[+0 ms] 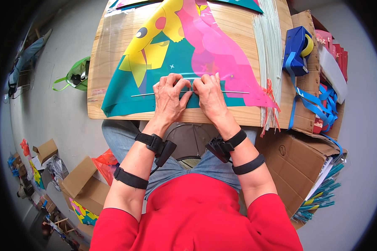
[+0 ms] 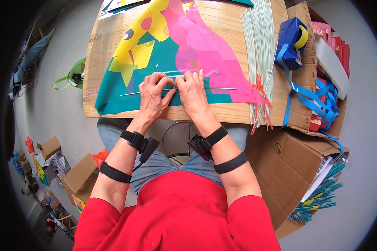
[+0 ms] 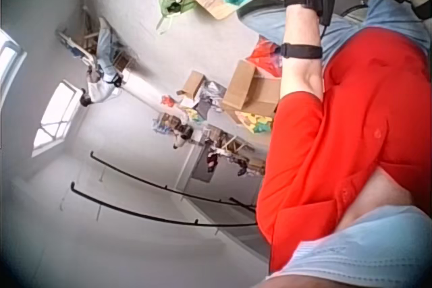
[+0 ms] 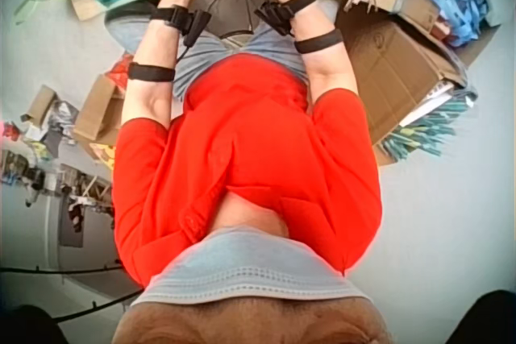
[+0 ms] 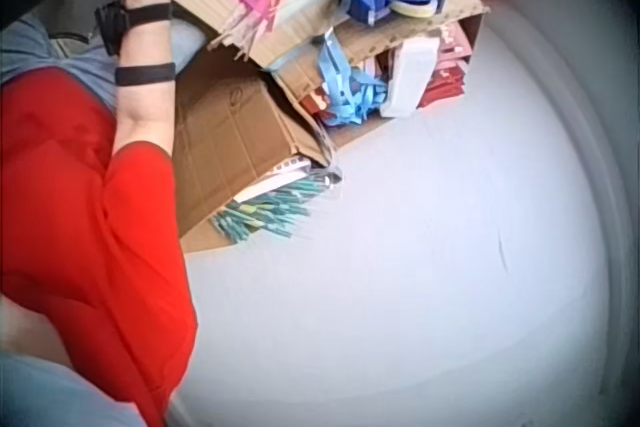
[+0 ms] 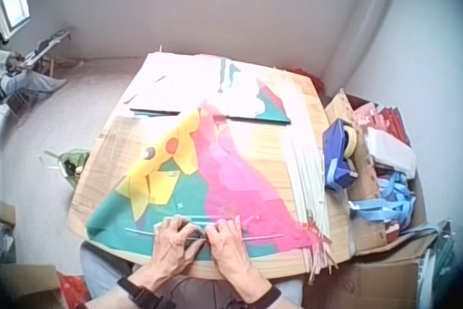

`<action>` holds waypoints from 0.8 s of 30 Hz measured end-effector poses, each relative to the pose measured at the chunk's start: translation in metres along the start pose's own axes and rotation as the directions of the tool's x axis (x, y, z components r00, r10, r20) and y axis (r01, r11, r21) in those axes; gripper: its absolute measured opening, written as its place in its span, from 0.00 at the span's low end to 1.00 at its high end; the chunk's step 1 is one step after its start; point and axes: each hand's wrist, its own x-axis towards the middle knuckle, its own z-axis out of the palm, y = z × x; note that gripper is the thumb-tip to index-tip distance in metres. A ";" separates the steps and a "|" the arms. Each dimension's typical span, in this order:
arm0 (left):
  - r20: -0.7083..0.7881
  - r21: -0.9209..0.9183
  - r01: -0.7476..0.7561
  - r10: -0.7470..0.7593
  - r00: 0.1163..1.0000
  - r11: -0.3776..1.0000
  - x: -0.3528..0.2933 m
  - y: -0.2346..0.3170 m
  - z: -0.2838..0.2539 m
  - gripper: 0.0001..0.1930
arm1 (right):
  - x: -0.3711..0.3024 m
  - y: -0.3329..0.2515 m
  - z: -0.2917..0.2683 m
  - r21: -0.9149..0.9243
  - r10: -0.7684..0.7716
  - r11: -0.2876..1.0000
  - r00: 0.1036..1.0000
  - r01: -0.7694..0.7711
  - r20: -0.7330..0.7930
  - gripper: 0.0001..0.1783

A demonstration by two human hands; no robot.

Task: The person is assembling a Pikachu-themed kite on a wooden board. They align a thin rod along the kite's center, secure it with tape, and attach a string to the kite's frame. The person handles the kite fabric, rods, tape, and string throughout the process.

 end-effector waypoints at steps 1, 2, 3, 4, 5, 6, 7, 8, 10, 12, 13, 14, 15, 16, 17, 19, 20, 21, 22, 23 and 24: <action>0.000 -0.001 -0.001 0.001 1.000 1.000 0.000 0.000 0.000 0.13 | 0.000 0.000 0.000 -0.003 -0.001 1.000 1.000 0.001 0.000 0.07; 0.000 -0.003 -0.003 0.003 1.000 1.000 0.000 -0.001 0.000 0.13 | 0.000 0.000 0.001 -0.005 -0.001 1.000 1.000 0.001 0.001 0.07; -0.004 -0.004 -0.002 0.002 1.000 1.000 0.000 -0.001 0.001 0.13 | 0.000 0.000 0.001 -0.002 -0.001 1.000 1.000 0.001 0.000 0.07; -0.009 -0.006 -0.002 0.002 1.000 1.000 0.000 -0.001 0.002 0.13 | 0.000 -0.001 0.001 0.001 -0.002 1.000 1.000 0.002 0.000 0.07; -0.013 -0.008 -0.001 0.001 1.000 1.000 0.000 -0.001 0.002 0.12 | 0.000 -0.001 0.001 0.004 -0.002 1.000 1.000 0.002 0.000 0.07; -0.011 -0.008 0.000 0.000 1.000 1.000 0.000 -0.001 0.002 0.12 | 0.000 0.000 0.002 0.012 0.002 1.000 1.000 -0.002 -0.007 0.07; -0.009 -0.008 0.001 -0.001 1.000 1.000 0.000 -0.001 0.001 0.12 | 0.000 0.000 0.003 0.021 0.006 1.000 1.000 -0.006 -0.015 0.07; -0.007 -0.008 0.002 -0.002 1.000 1.000 0.000 0.000 0.001 0.12 | 0.000 0.001 0.004 0.030 0.010 1.000 1.000 -0.009 -0.022 0.08; -0.011 -0.009 -0.002 0.002 1.000 1.000 0.000 0.000 0.001 0.12 | 0.000 0.002 0.004 0.030 0.007 1.000 1.000 -0.006 -0.018 0.07; -0.011 -0.005 -0.006 0.006 1.000 1.000 0.000 0.000 0.001 0.12 | -0.001 0.003 0.002 0.030 -0.003 1.000 1.000 0.003 -0.006 0.08; -0.010 0.000 -0.008 0.008 1.000 1.000 0.000 -0.001 0.001 0.12 | -0.001 0.003 0.000 0.030 -0.011 0.999 1.000 0.011 0.005 0.08; -0.008 0.005 -0.010 0.010 1.000 1.000 0.000 -0.001 0.001 0.13 | 0.000 0.003 -0.001 0.030 -0.019 0.999 1.000 0.018 0.015 0.09; -0.010 0.004 -0.010 0.010 1.000 1.000 0.000 -0.001 0.001 0.12 | 0.000 0.002 -0.004 0.029 -0.022 0.999 1.000 0.021 0.019 0.09; -0.011 0.002 -0.010 0.010 1.000 1.000 0.000 0.000 0.001 0.12 | 0.000 0.002 -0.007 0.028 -0.025 0.999 0.999 0.025 0.023 0.08; -0.013 0.000 -0.011 0.011 1.000 1.000 0.000 0.000 0.001 0.12 | 0.000 0.000 -0.010 0.026 -0.028 0.999 0.999 0.027 0.027 0.08; -0.011 0.002 -0.010 0.010 1.000 1.000 0.000 0.001 0.001 0.12 | 0.002 -0.007 -0.018 -0.004 -0.060 0.998 0.996 0.060 -0.062 0.07; -0.011 0.002 -0.009 0.009 1.000 1.000 0.000 0.001 0.000 0.12 | 0.001 -0.010 -0.022 -0.020 -0.077 0.997 0.991 0.075 -0.106 0.07; -0.008 0.002 -0.007 0.008 1.000 1.000 0.000 0.000 0.000 0.12 | -0.001 -0.012 -0.026 -0.036 -0.060 0.998 0.990 0.056 -0.128 0.07; -0.005 0.002 -0.006 0.006 1.000 1.000 0.000 0.000 0.000 0.11 | -0.005 -0.014 -0.029 -0.051 -0.044 0.998 0.988 0.037 -0.150 0.07; -0.002 0.003 -0.003 0.003 1.000 1.000 0.000 0.000 0.000 0.11 | -0.008 -0.015 -0.032 -0.065 -0.030 0.998 0.985 0.019 -0.171 0.07; 0.000 0.006 -0.005 0.005 1.000 1.000 0.001 0.001 0.000 0.11 | -0.014 -0.012 -0.031 -0.061 -0.012 0.998 0.980 0.000 -0.198 0.07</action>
